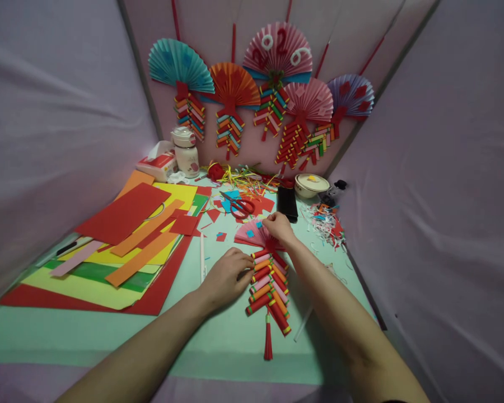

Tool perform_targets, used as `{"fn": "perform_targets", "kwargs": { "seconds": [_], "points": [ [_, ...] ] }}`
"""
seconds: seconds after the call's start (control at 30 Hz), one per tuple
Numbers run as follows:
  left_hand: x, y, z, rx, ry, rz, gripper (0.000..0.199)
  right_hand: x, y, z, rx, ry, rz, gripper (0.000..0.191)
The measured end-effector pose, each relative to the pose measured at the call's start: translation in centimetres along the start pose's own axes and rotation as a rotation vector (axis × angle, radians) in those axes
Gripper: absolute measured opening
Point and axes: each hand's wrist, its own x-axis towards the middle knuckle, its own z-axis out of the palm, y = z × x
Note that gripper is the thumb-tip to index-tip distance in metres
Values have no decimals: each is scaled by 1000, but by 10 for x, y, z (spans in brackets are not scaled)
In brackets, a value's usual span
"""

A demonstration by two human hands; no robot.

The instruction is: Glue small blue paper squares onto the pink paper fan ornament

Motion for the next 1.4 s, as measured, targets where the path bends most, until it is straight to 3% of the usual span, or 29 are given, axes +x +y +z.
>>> {"fn": "perform_targets", "kwargs": {
  "seconds": [0.2,0.33,0.9,1.4],
  "points": [
    [0,0,1,10,-9,-8,16,-14,2,-11,-168,-13,-448,20],
    [0,1,0,11,-8,-15,16,-17,7,-9,-256,-49,-595,22],
    [0,0,0,17,-3,-10,17,-27,7,-6,-499,-11,-662,23],
    [-1,2,-1,20,-18,-12,18,-29,8,-5,-535,18,-686,25]
  ]
}}
